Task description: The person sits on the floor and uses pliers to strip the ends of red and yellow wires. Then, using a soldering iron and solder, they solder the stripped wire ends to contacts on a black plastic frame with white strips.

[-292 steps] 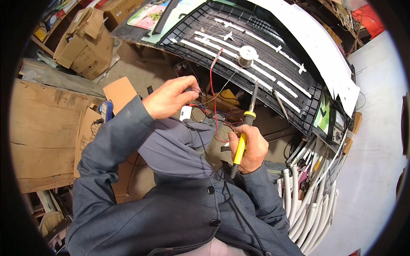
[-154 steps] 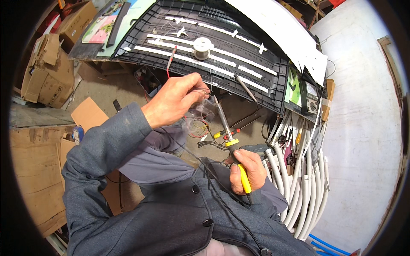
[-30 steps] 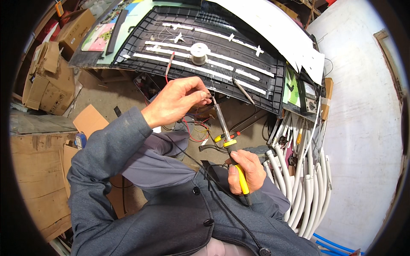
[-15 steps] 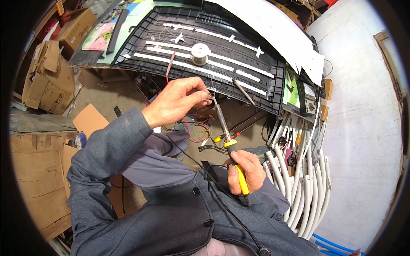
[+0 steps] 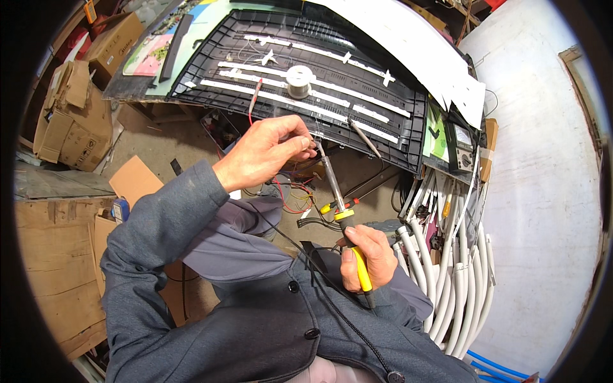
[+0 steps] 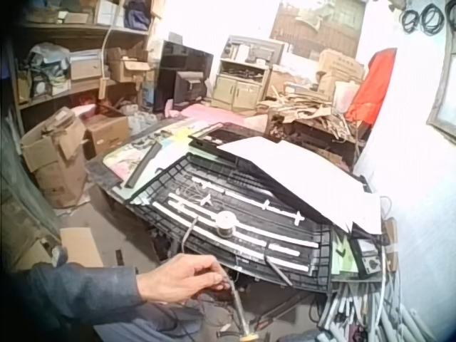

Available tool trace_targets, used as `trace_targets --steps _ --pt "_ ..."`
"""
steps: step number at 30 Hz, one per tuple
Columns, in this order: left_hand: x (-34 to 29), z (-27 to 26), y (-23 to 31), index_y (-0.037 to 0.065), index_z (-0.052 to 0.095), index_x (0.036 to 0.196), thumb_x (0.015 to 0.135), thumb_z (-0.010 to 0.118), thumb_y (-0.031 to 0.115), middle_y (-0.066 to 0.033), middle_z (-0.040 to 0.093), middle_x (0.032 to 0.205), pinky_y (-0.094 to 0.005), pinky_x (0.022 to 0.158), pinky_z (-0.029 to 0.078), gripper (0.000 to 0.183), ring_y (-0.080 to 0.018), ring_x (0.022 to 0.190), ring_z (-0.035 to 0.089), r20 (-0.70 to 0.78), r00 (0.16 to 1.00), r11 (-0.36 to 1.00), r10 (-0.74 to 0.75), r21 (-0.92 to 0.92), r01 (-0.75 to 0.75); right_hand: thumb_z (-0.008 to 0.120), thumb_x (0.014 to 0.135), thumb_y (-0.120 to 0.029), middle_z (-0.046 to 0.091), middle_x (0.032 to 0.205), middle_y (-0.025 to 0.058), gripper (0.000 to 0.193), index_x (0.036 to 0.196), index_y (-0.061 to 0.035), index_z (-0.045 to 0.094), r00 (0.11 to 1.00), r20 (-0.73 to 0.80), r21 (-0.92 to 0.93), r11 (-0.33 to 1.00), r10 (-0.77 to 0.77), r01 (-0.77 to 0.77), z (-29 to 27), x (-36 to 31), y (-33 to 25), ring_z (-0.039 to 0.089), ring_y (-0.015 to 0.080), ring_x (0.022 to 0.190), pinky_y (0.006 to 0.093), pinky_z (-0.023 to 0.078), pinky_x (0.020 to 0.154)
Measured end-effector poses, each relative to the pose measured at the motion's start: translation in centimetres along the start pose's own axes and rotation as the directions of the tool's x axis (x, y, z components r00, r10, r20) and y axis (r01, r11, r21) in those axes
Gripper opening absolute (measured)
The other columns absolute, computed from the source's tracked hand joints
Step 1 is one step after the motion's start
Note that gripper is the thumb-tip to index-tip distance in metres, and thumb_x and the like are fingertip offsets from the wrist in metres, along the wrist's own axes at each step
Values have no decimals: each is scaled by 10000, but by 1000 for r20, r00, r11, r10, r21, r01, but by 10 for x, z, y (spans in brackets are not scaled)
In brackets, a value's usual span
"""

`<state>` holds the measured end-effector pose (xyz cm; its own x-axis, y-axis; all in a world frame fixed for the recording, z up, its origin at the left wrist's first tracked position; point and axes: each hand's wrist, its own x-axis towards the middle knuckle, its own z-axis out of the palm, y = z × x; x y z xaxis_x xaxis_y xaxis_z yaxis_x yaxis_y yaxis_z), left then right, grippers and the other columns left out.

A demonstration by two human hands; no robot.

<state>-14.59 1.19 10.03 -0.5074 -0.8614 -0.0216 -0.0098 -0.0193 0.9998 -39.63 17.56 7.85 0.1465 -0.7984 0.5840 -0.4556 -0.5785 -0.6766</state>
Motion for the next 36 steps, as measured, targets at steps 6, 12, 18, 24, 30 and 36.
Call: trace_targets --steps 6,12,18,24,30,36 --pt "-1 -1 -1 -46 618 1107 1088 553 106 -107 720 1104 -298 963 591 166 -158 1066 709 0 1000 1000 -5 -26 5 630 869 18 652 1103 199 426 1294 -12 642 998 60 -23 999 -29 31 -3 2 0 722 234 807 327 594 731" --pt "1 0 -2 -48 619 1105 1085 556 99 -112 719 1112 -300 960 591 161 -159 1070 708 0 999 997 -34 -66 34 670 839 9 675 1048 188 430 1268 -15 663 1000 15 4 1000 -19 19 -2 2 -1 710 258 780 341 585 712" --pt "0 0 -6 -44 609 1108 1083 555 87 -105 714 1106 -295 940 594 144 -148 1053 706 -12 999 992 -32 -121 31 630 865 16 659 1085 196 425 1289 -13 640 997 55 -57 997 -56 59 -4 6 1 719 241 793 331 588 727" --pt "0 -11 -5 -29 605 1108 1088 552 108 -108 702 1090 -281 879 622 148 -179 1010 738 27 994 990 -103 -92 105 588 938 -17 629 1125 205 358 1293 19 622 1000 22 -6 1000 -11 11 -6 8 11 715 220 828 326 598 743" --pt "5 -16 15 -14 593 1098 1088 562 178 -113 704 1082 -271 751 623 195 -183 922 754 77 974 977 -213 10 213 592 953 -74 651 1078 211 342 1272 43 630 997 -40 -26 997 -70 69 -11 30 25 703 218 766 317 578 690" --pt "15 -33 12 -4 594 1061 1074 559 152 -90 712 1036 -225 507 543 160 -122 641 704 23 988 989 -150 -1 151 633 917 -5 719 960 156 343 1255 55 616 990 -105 77 993 96 -88 1 59 37 717 183 748 294 573 716"
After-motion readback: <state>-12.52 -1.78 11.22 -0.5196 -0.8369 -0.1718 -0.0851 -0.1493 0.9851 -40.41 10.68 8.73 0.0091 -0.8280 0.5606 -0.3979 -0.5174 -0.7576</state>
